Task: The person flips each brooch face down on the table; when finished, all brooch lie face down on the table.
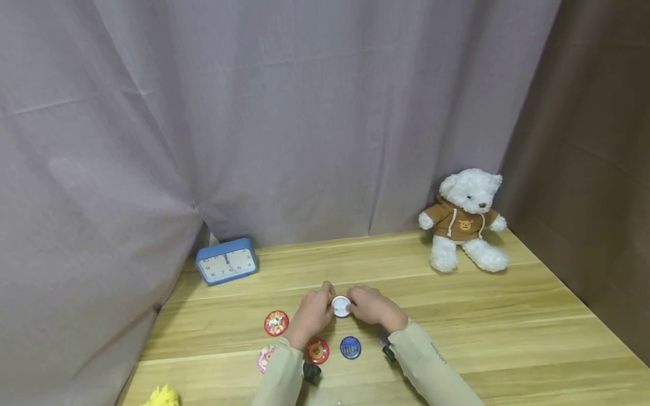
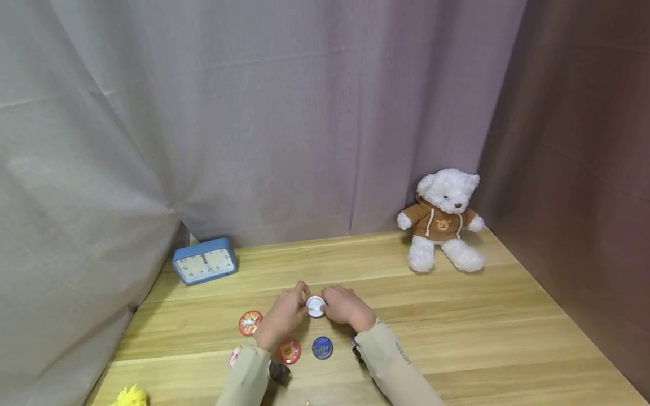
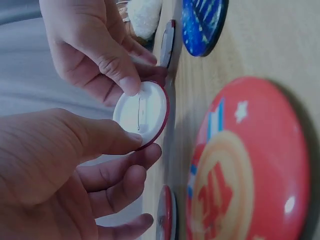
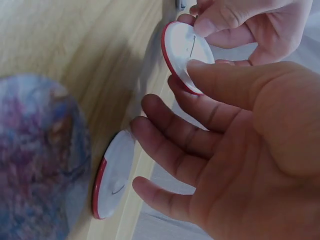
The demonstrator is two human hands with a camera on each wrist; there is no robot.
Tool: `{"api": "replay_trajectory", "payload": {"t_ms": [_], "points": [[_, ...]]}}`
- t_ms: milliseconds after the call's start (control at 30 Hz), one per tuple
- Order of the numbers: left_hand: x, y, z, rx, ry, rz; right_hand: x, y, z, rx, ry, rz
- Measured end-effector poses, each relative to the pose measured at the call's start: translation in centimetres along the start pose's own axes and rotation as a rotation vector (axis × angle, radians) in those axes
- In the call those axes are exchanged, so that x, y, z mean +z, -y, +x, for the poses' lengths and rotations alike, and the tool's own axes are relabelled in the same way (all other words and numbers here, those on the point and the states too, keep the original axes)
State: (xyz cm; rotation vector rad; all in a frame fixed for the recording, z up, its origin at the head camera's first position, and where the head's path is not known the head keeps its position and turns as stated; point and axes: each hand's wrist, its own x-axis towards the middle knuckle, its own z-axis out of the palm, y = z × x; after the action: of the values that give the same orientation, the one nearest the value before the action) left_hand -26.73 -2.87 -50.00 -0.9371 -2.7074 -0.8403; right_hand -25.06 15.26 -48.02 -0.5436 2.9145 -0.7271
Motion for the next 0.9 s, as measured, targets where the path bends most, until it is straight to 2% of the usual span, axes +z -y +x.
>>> {"api": "replay_trajectory", "payload": {"t_ms": [200,367,567,900], "points": [[0.4,0.0,0.3,0.003,0.005,0.019,0.1,0.1,0.1,-0.064,-0.055,0.019],[0.6,-0.2,0.3,-0.011,0.016,0.064,0.6,0.0,0.2,-0.068,-0.075,0.010],[0.7,-0.5,0.4,-0.071,0.053,0.079,1.0,0.0,0.5,-0.081,-0.102,-0.021],[0.7,-0.8,0.5,-0.135,0.124,0.127,1.3,0.5,0.9,-0.068,-0.089,-0.071]]}}
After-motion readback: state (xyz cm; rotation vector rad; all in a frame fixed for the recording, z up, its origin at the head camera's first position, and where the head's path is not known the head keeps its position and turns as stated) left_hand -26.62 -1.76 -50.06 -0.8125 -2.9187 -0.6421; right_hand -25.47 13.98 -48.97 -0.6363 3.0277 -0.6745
